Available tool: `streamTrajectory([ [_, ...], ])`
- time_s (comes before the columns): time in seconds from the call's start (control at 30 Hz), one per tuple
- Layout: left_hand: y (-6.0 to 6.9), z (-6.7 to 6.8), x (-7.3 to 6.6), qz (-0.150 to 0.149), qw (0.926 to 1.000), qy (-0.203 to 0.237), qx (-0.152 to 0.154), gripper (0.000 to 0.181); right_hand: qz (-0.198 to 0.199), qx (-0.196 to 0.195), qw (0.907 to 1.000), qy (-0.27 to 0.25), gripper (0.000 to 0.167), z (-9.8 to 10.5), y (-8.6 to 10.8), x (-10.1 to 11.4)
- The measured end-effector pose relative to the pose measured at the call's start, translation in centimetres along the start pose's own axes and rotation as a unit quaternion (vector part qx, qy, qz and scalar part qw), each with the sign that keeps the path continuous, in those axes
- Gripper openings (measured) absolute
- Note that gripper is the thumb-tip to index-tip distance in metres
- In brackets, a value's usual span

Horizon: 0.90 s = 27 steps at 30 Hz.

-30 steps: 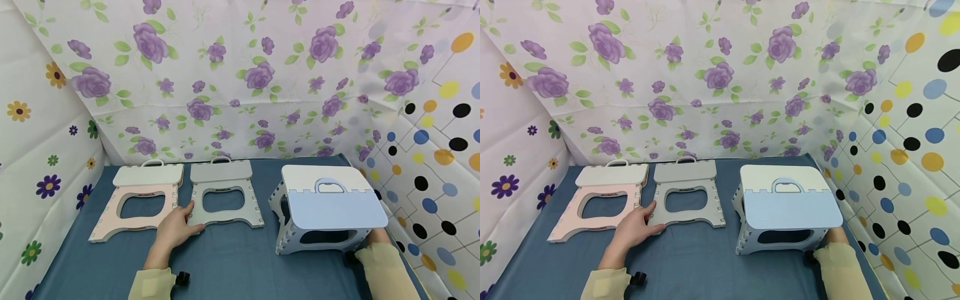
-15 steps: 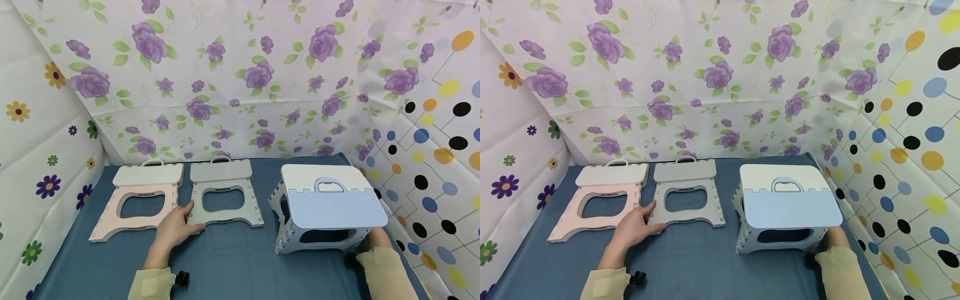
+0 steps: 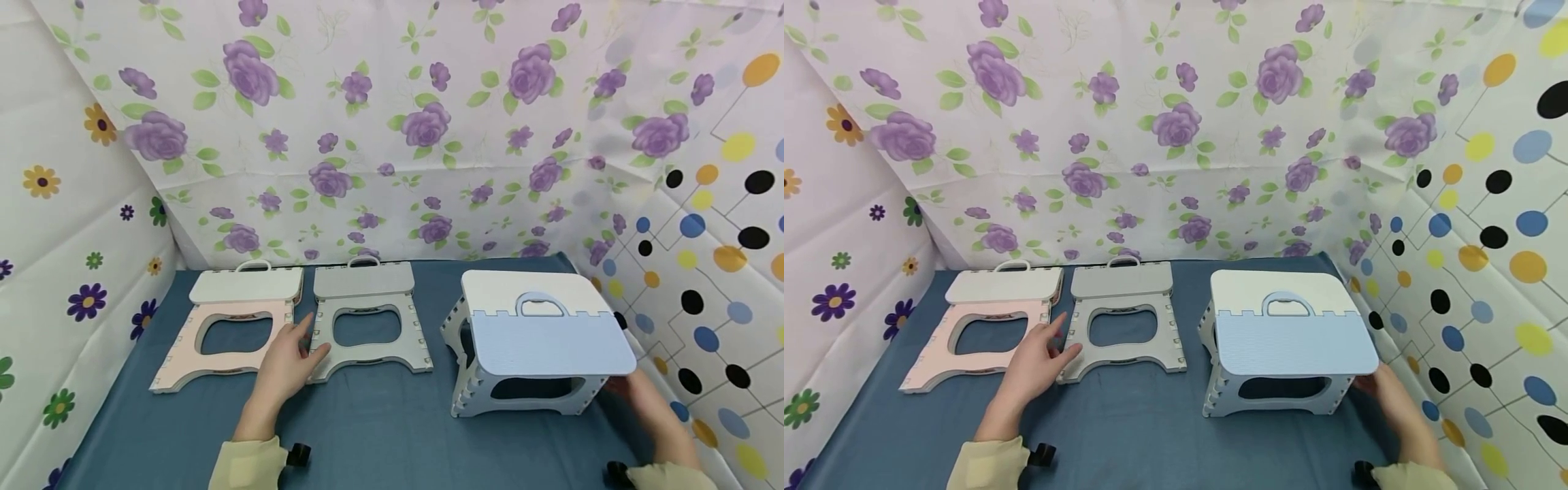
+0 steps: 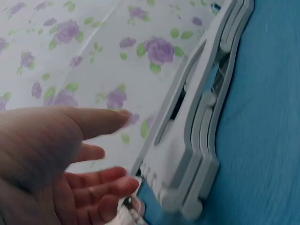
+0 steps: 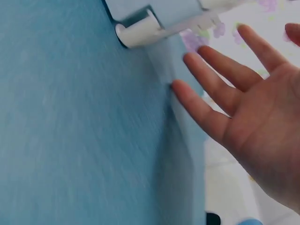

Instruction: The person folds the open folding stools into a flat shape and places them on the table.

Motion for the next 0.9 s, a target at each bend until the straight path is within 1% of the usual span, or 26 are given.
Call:
streamTrajectory([
  [0.1,0.1,-0.8,-1.9,-0.037,0.9985,0.039,-0.013,0.063,0.000,0.031,0.9993,-0.024,0.053,-0.3,1.2,0.1],
  [0.13,0.2,-1.3,-2.5,-0.048,0.9975,0.051,-0.013,0.060,-0.002,0.039,0.9990,-0.024,0.051,-0.5,1.6,0.2],
  [0.2,0.4,-2.7,-3.9,-0.066,0.9947,0.078,-0.003,0.055,-0.008,0.053,0.9985,-0.013,0.054,-1.0,2.3,0.4],
  [0.3,1.0,-5.7,-6.0,-0.085,0.9897,0.112,0.031,0.049,0.002,0.065,0.9977,0.018,0.063,-2.0,3.2,1.0],
  [0.4,1.8,-9.0,-8.1,-0.103,0.9827,0.131,0.081,0.049,0.010,0.068,0.9971,0.032,0.074,-2.9,3.3,1.7],
  [0.47,2.4,-11.2,-9.4,-0.115,0.9775,0.136,0.114,0.051,0.017,0.059,0.9969,0.050,0.081,-3.4,3.1,2.2],
  [0.57,3.2,-13.9,-11.0,-0.119,0.9712,0.139,0.152,0.056,0.035,0.035,0.9947,0.091,0.085,-3.8,2.7,3.0],
  [0.67,3.8,-16.1,-12.2,-0.110,0.9679,0.142,0.175,0.064,0.056,0.005,0.9913,0.119,0.086,-4.1,2.4,3.6],
  [0.77,4.2,-17.7,-12.8,-0.102,0.9670,0.143,0.185,0.072,0.075,-0.010,0.9897,0.121,0.088,-4.3,2.4,4.0],
  [0.9,4.3,-19.2,-13.0,-0.102,0.9665,0.138,0.190,0.079,0.067,-0.021,0.9880,0.138,0.090,-4.4,2.5,3.7],
])
Point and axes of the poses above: each hand's wrist, its own y-axis away from the middle knuckle, its own z-axis out of the back of the hand, x = y × z, the point moved 9 cm from there along -y, towards the middle knuckle, and after that the axes turned 13 degrees about y, right-handed, at the moved point
